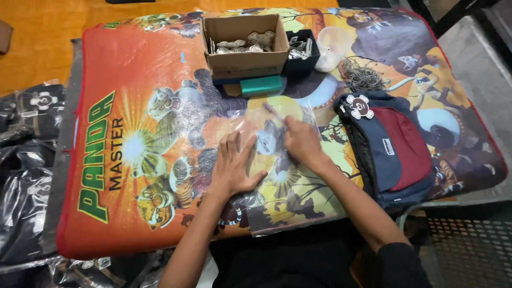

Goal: The person is performing quality control and packaging of waist bags, inspecting them and placing them into plastic sleeves.

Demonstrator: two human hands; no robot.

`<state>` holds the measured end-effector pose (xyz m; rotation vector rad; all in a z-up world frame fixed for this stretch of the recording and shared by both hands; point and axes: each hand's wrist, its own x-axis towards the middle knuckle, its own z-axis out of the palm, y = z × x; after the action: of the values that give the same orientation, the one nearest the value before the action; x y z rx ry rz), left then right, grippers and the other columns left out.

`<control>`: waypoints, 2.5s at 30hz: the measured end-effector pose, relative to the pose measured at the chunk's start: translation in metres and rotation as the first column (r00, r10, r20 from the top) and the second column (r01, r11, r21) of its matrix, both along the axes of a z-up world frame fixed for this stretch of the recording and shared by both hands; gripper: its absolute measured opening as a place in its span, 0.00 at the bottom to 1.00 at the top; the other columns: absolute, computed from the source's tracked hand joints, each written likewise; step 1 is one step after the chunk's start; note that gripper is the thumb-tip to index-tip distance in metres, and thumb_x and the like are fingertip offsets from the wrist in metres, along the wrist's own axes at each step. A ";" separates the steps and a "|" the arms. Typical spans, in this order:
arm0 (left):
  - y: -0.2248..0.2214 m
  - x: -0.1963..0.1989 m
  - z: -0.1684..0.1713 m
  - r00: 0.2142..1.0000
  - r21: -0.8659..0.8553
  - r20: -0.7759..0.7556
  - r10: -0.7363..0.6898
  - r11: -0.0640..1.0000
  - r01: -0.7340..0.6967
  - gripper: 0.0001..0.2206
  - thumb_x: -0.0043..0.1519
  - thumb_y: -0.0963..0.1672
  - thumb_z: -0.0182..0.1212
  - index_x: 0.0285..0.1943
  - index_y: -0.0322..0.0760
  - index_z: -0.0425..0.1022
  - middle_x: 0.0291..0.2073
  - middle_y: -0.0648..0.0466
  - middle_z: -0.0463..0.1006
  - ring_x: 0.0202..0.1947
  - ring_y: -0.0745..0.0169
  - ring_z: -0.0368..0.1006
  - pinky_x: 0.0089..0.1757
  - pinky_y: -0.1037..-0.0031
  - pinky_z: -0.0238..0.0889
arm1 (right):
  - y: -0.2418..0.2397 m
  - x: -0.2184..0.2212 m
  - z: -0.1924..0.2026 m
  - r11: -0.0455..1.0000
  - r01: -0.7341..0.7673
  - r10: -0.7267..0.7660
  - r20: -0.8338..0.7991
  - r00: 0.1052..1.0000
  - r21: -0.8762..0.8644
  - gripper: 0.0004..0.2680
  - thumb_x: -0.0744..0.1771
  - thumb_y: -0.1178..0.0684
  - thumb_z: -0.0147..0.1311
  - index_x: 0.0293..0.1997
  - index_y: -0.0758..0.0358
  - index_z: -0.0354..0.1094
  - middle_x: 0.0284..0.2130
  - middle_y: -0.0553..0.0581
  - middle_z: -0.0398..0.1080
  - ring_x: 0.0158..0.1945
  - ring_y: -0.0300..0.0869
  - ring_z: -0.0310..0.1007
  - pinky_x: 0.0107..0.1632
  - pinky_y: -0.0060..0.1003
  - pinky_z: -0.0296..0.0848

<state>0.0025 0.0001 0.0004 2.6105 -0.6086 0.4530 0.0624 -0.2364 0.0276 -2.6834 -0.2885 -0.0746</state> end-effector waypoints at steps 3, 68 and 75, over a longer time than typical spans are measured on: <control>-0.004 -0.001 -0.001 1.000 -0.005 -0.002 0.014 1.000 -0.014 0.45 0.47 0.68 0.52 0.66 0.41 0.64 0.59 0.37 0.59 0.65 0.33 0.51 0.64 0.48 0.43 | 0.026 -0.025 0.008 0.976 -0.160 0.183 -0.159 0.970 0.147 0.08 0.64 0.53 0.48 0.46 0.52 0.69 0.35 0.68 0.77 0.45 0.66 0.76 0.47 0.60 0.73; 0.007 0.009 -0.022 0.991 -0.122 -0.044 0.124 0.984 -0.129 0.24 0.49 0.44 0.48 0.57 0.42 0.69 0.65 0.50 0.65 0.61 0.42 0.57 0.55 0.57 0.57 | -0.027 -0.094 0.012 0.985 -0.101 0.133 -0.237 0.962 0.141 0.08 0.63 0.52 0.51 0.44 0.53 0.69 0.33 0.68 0.75 0.43 0.66 0.75 0.46 0.59 0.74; 0.005 0.007 -0.013 0.989 -0.092 -0.040 0.145 0.985 -0.148 0.24 0.48 0.44 0.49 0.57 0.43 0.69 0.64 0.50 0.65 0.62 0.43 0.56 0.56 0.57 0.57 | -0.088 -0.052 0.001 0.943 0.324 -0.329 -0.076 0.941 -0.072 0.09 0.67 0.51 0.43 0.50 0.53 0.68 0.29 0.70 0.75 0.39 0.66 0.77 0.45 0.59 0.73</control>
<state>0.0096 0.0056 -0.0127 2.5762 -0.3755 0.4708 0.0104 -0.3248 0.0288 -2.7580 0.1882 -0.0499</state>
